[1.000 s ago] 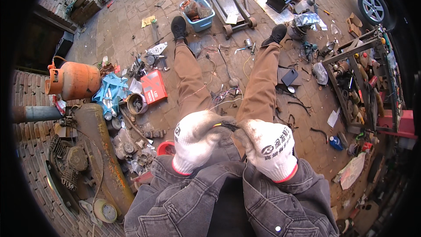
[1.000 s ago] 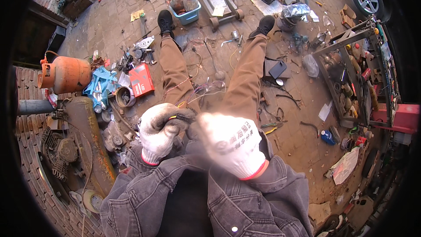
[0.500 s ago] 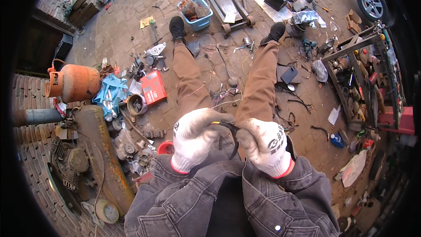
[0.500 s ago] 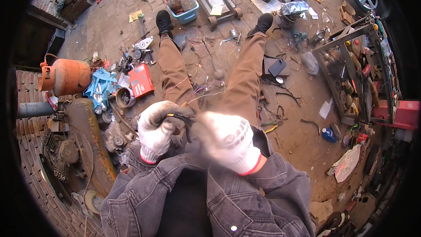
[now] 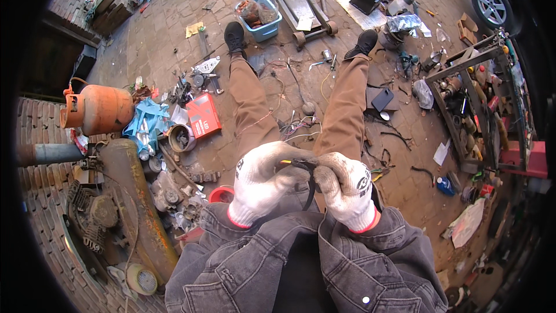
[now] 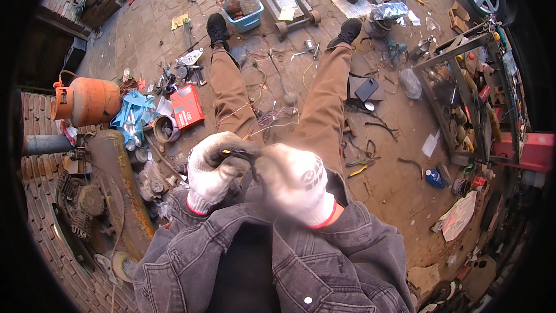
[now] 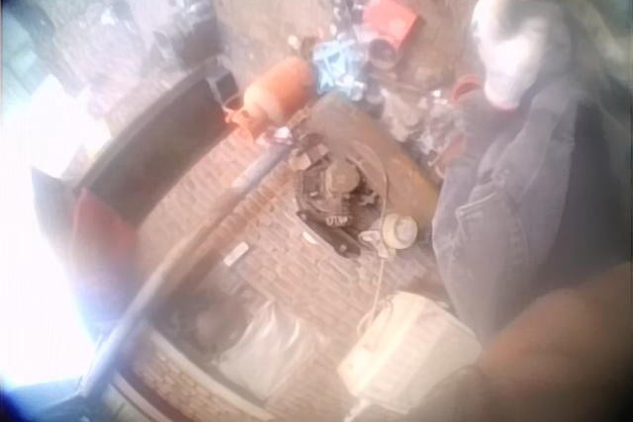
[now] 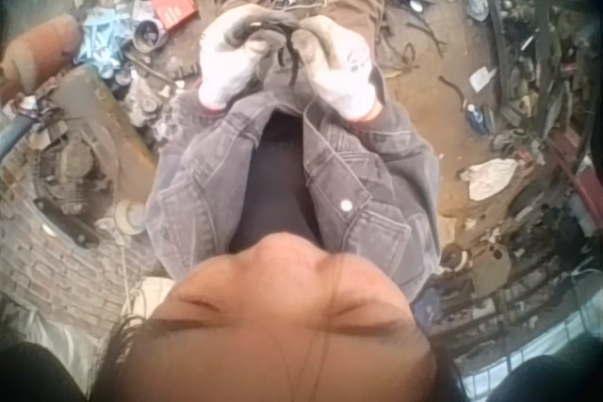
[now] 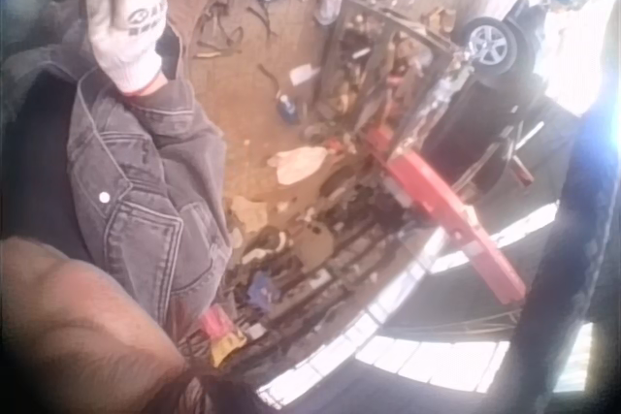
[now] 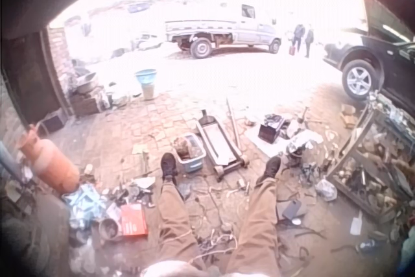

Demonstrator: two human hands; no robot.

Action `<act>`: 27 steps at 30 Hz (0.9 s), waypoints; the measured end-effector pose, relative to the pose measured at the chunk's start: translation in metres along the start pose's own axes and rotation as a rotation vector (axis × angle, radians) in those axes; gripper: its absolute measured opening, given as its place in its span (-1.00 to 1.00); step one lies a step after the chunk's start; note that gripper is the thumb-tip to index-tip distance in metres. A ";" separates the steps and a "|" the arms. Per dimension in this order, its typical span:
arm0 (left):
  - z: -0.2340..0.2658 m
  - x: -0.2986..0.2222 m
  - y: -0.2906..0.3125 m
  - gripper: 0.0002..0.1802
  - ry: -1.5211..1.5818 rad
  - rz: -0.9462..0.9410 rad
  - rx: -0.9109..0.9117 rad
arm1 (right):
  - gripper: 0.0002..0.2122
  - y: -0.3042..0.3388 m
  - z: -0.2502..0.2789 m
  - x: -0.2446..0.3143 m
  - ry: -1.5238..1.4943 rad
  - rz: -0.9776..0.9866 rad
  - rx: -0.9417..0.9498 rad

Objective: The person strips insulation from several colored wires, twists the exposed strands, and wraps the connections with black electrical tape. The person repeats this process for multiple wire pairs in a cluttered workshop setting.

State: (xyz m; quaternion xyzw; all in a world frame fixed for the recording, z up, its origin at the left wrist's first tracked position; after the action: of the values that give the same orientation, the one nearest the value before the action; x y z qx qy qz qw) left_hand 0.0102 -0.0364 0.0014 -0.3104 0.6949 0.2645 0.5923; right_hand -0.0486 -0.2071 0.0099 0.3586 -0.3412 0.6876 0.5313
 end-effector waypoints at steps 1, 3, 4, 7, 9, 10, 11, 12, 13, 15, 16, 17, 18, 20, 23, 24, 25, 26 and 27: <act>0.000 -0.001 -0.001 -0.61 -0.038 0.013 0.000 | -0.77 0.000 0.000 0.000 0.028 -0.029 0.024; 0.000 -0.001 -0.002 -0.62 -0.050 0.057 0.009 | -0.78 -0.002 0.000 0.001 0.091 -0.009 0.012; -0.001 -0.002 -0.003 -0.62 -0.041 0.075 0.032 | -0.80 -0.004 0.000 0.002 0.126 0.040 -0.025; 0.002 -0.007 -0.005 -0.66 -0.387 -0.038 0.055 | -0.82 -0.009 0.002 0.004 0.175 0.109 -0.049; 0.000 -0.007 -0.005 -0.70 -0.642 -0.101 0.063 | -0.82 -0.012 0.004 0.006 0.192 0.133 -0.037; -0.001 -0.006 -0.005 -0.71 -0.738 -0.118 0.071 | -0.83 -0.013 0.006 0.008 0.202 0.145 -0.031; -0.001 -0.006 -0.005 -0.72 -0.746 -0.139 0.046 | -0.83 -0.013 0.006 0.010 0.211 0.155 -0.026; -0.001 -0.005 -0.005 -0.73 -0.741 -0.151 0.037 | -0.83 -0.014 0.007 0.011 0.219 0.163 -0.021; -0.001 -0.003 -0.006 -0.73 -0.716 -0.146 0.033 | -0.84 -0.014 0.007 0.009 0.140 0.055 -0.027; -0.001 -0.002 -0.005 -0.72 -0.615 -0.161 0.026 | -0.84 -0.012 0.006 0.004 -0.019 -0.160 -0.041; -0.001 -0.002 -0.005 -0.72 -0.535 -0.162 0.029 | -0.85 -0.011 0.005 0.004 -0.043 -0.120 -0.097; -0.001 -0.002 -0.006 -0.71 -0.520 -0.175 0.025 | -0.85 -0.010 0.005 0.003 -0.048 -0.109 -0.105; 0.000 -0.002 -0.006 -0.70 -0.485 -0.189 0.025 | -0.84 -0.009 0.004 0.002 -0.053 -0.100 -0.101; 0.001 -0.003 -0.006 -0.70 -0.464 -0.194 0.037 | -0.83 -0.008 0.005 0.001 0.015 -0.014 -0.100; 0.002 -0.004 -0.007 -0.70 -0.565 -0.187 0.062 | -0.80 -0.004 0.006 0.001 -0.045 0.055 -0.106; 0.002 -0.005 -0.008 -0.70 -0.636 -0.199 0.062 | -0.78 -0.002 0.004 -0.001 -0.249 -0.029 -0.108; 0.001 -0.005 -0.008 -0.70 -0.694 -0.196 0.073 | -0.76 -0.001 0.003 -0.003 -0.425 -0.076 -0.103; 0.001 -0.006 -0.008 -0.70 -0.681 -0.204 0.074 | -0.73 0.000 0.002 -0.003 -0.427 -0.126 -0.115; 0.001 -0.007 -0.008 -0.70 -0.655 -0.196 0.086 | -0.70 0.000 0.002 -0.002 -0.401 -0.140 -0.119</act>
State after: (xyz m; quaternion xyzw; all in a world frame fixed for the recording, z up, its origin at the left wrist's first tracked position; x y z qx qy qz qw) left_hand 0.0174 -0.0401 0.0081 -0.2494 0.4452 0.2624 0.8190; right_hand -0.0478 -0.2097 0.0091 0.4788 -0.4544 0.5427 0.5194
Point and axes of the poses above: each hand's wrist, its own y-axis away from the middle knuckle, its own z-axis out of the back of the hand, x = y × z, the point moved 3 cm from there along -y, towards the middle knuckle, and after that the axes turned 9 degrees about x, right-handed, at the moved point
